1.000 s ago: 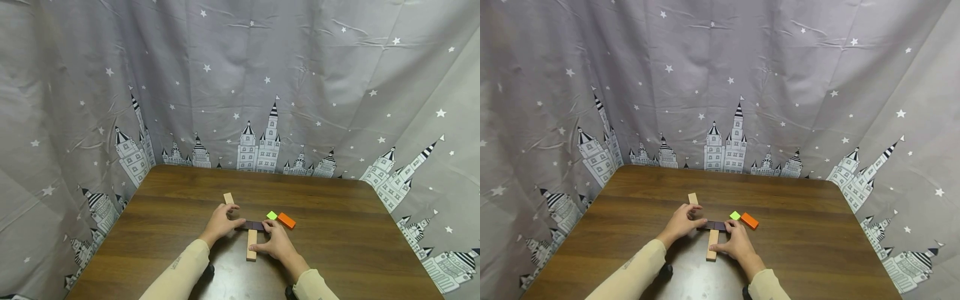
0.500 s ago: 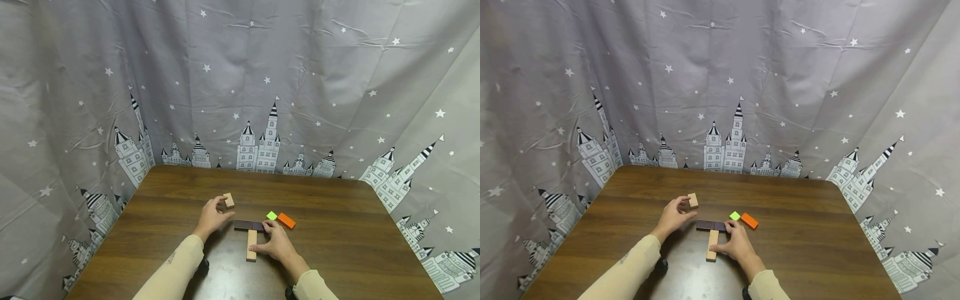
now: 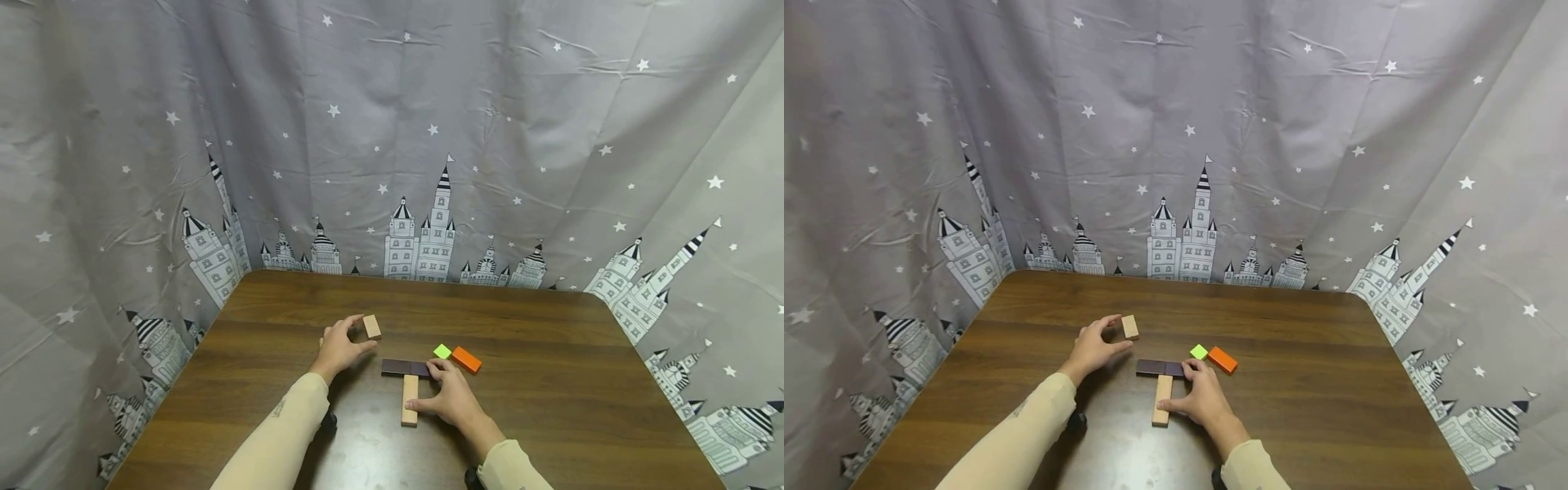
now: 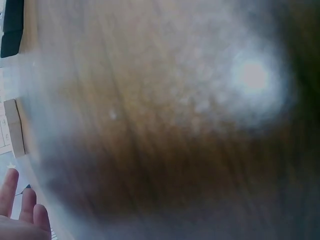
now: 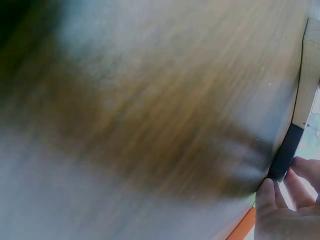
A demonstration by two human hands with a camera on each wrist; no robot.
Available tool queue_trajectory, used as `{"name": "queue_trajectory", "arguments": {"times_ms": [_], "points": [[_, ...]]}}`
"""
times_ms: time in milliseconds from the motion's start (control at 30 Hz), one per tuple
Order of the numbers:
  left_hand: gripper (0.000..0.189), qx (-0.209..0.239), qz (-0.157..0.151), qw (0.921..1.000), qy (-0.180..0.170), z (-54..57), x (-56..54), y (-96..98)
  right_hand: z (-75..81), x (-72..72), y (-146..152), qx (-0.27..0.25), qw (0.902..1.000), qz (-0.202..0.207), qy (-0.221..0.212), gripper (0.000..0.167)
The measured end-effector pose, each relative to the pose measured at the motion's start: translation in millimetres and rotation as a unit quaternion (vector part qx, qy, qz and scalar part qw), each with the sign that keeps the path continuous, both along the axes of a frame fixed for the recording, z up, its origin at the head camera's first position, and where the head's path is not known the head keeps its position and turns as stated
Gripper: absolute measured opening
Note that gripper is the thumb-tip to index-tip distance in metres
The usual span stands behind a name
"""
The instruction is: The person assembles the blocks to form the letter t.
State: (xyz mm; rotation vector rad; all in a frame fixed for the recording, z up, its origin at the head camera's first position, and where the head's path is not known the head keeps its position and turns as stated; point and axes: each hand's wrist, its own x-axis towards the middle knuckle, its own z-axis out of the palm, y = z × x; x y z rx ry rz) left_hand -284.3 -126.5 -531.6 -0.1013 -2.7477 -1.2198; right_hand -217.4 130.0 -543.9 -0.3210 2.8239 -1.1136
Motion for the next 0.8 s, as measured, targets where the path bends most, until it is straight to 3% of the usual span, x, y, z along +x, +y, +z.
{"name": "queue_trajectory", "arguments": {"times_ms": [367, 800], "points": [[0.073, -0.044, -0.006, 0.9981, -0.044, -4.9, -7.6, 0.5, 1.7, 0.4, -1, -0.003, 1.0, -0.002, -0.008, 0.102], [0.07, -0.036, -0.012, 0.9982, -0.047, -5.6, -14.8, 8.3, -0.8, 0.5, 0, -0.001, 1.0, 0.002, -0.004, 0.102]]}}
